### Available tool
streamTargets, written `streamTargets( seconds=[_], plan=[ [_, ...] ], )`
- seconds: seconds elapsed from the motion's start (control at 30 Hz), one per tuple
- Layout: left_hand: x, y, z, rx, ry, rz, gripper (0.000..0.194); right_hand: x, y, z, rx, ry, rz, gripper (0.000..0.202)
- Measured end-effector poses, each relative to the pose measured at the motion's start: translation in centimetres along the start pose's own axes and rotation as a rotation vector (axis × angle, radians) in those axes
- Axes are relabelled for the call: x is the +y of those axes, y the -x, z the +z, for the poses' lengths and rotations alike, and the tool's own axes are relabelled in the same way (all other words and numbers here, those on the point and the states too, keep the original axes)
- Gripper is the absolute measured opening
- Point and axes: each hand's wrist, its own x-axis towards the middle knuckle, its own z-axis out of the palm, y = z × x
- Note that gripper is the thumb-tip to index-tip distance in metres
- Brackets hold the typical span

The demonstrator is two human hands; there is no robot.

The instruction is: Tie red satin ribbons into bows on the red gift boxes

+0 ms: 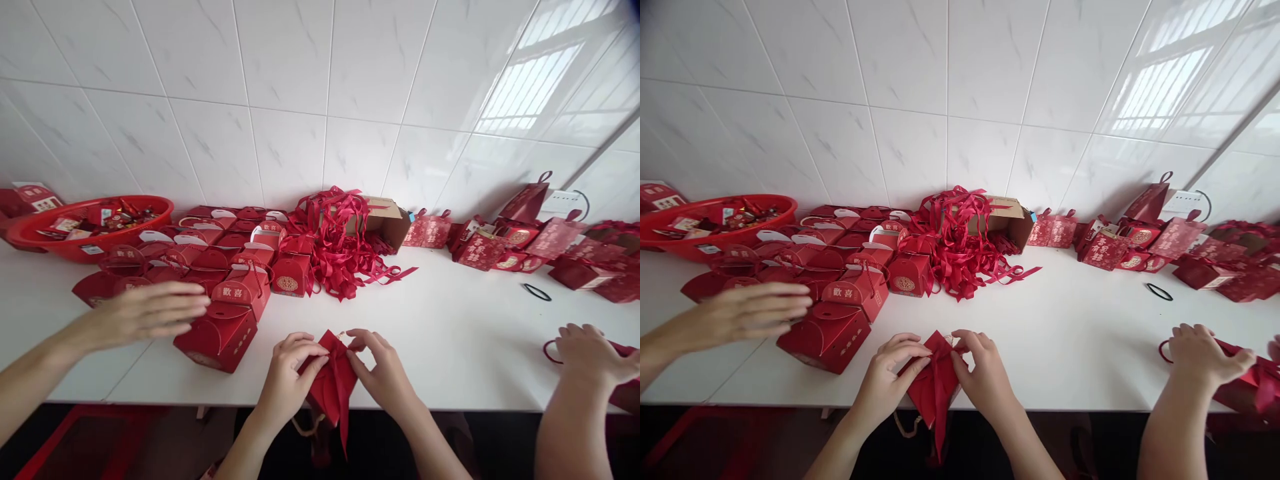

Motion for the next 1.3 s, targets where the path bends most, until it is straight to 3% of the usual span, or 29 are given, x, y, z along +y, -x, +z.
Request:
streamTargets(
  seconds=[0.1, 0.2, 0.27, 0.4, 0.5, 0.63, 0.77, 1.07, 1.3],
  plan=[
    [0.0, 0.0, 0.1, 0.045, -0.055, 0.050, 0.010, -1.1, 0.4, -1.9, -0.048, 0.190, -0.029, 0.019],
    [-0.2, -0.4, 0.3, 0.064, -0.080, 0.098, 0.010, -2.4, 0.9, -3.8, -0.307, 0.165, 0.017, 0.029],
    [-0.4, -0.8, 0.2, 0.034, -0.071, 0.123, 0.010, -2.7, 0.6, -4.3, -0.402, 0.076, 0.033, 0.039],
    [-0.5, -1.7, -0.3, -0.075, -0.025, 0.164, 0.014, -1.8, -2.0, -3.3, -0.301, -0.053, 0.014, 0.030],
    [-0.3, -2.0, -0.9, -0.149, -0.020, 0.180, 0.014, -1.3, -3.6, -2.3, -0.349, -0.147, -0.025, 0.023],
    [0.3, -2.2, -1.7, -0.201, -0.075, 0.197, 0.013, -1.4, -3.8, -2.0, -0.317, -0.189, -0.058, 0.019],
    [0.6, -2.2, -2.2, -0.252, -0.144, 0.203, 0.020, -1.6, -3.1, -2.2, -0.274, -0.140, -0.112, 0.027],
    [0.9, -2.5, -2.3, -0.246, -0.162, 0.221, 0.017, -0.1, -2.2, -0.9, -0.239, -0.111, -0.359, 0.039],
    [0.2, -2.8, -3.0, -0.178, -0.223, 0.237, 0.014, 0.7, -1.6, -0.7, -0.268, -0.110, -0.362, 0.048]
  ],
)
